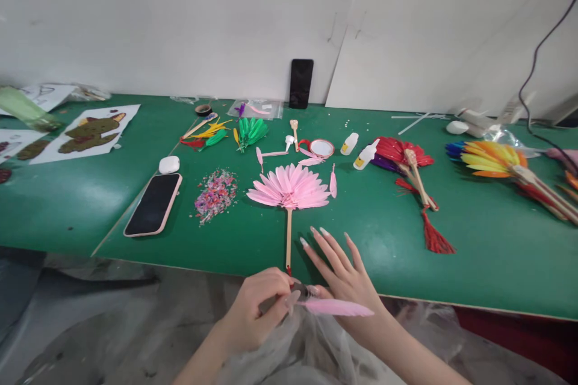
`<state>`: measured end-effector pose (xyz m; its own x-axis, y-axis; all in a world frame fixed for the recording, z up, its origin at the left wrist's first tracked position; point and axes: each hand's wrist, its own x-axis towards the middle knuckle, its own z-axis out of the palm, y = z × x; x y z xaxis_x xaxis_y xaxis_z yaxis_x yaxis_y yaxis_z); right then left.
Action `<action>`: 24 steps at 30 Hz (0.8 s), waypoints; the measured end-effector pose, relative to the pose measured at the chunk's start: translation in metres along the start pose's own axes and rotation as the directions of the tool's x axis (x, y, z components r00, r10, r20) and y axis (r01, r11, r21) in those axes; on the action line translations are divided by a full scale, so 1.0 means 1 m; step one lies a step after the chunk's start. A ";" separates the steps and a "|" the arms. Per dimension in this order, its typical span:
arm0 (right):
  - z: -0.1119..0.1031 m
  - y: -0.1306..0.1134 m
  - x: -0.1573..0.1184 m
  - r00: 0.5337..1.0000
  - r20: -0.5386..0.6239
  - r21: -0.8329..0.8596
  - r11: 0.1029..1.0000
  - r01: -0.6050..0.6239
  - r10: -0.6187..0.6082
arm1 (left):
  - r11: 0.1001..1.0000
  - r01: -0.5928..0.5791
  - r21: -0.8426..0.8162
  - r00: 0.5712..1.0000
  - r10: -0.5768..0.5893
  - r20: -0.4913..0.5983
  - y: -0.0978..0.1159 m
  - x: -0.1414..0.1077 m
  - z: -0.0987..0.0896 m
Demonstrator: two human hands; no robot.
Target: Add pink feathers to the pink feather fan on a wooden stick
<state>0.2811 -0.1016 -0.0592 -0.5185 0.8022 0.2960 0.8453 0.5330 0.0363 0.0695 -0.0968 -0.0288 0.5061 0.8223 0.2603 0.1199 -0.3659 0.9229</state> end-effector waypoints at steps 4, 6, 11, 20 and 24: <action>0.005 -0.007 -0.001 1.000 0.010 -0.050 0.999 -0.002 0.002 | 1.000 -0.011 -0.027 1.000 0.011 0.008 -0.002 -0.001 0.003; 0.004 -0.007 0.000 1.000 0.010 -0.054 0.999 -0.003 0.004 | 0.999 -0.018 -0.034 1.000 0.018 0.004 0.000 0.000 0.005; -0.013 0.001 -0.008 0.993 -0.012 -0.032 0.992 -0.122 0.122 | 0.999 -0.018 -0.048 1.000 0.018 0.002 0.005 0.001 0.005; -0.025 0.007 -0.046 0.970 0.057 -0.033 0.971 -0.236 0.238 | 0.997 0.014 -0.077 1.000 -0.012 0.023 0.006 0.001 0.002; -0.020 0.007 -0.051 0.964 0.044 -0.058 0.964 -0.260 0.263 | 0.997 0.018 -0.075 1.000 -0.016 0.018 0.010 0.001 0.004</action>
<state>0.3157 -0.1442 -0.0550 -0.2832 0.9251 0.2528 0.9571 0.2893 0.0136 0.0753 -0.1012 -0.0207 0.5198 0.8199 0.2399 0.0647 -0.3178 0.9460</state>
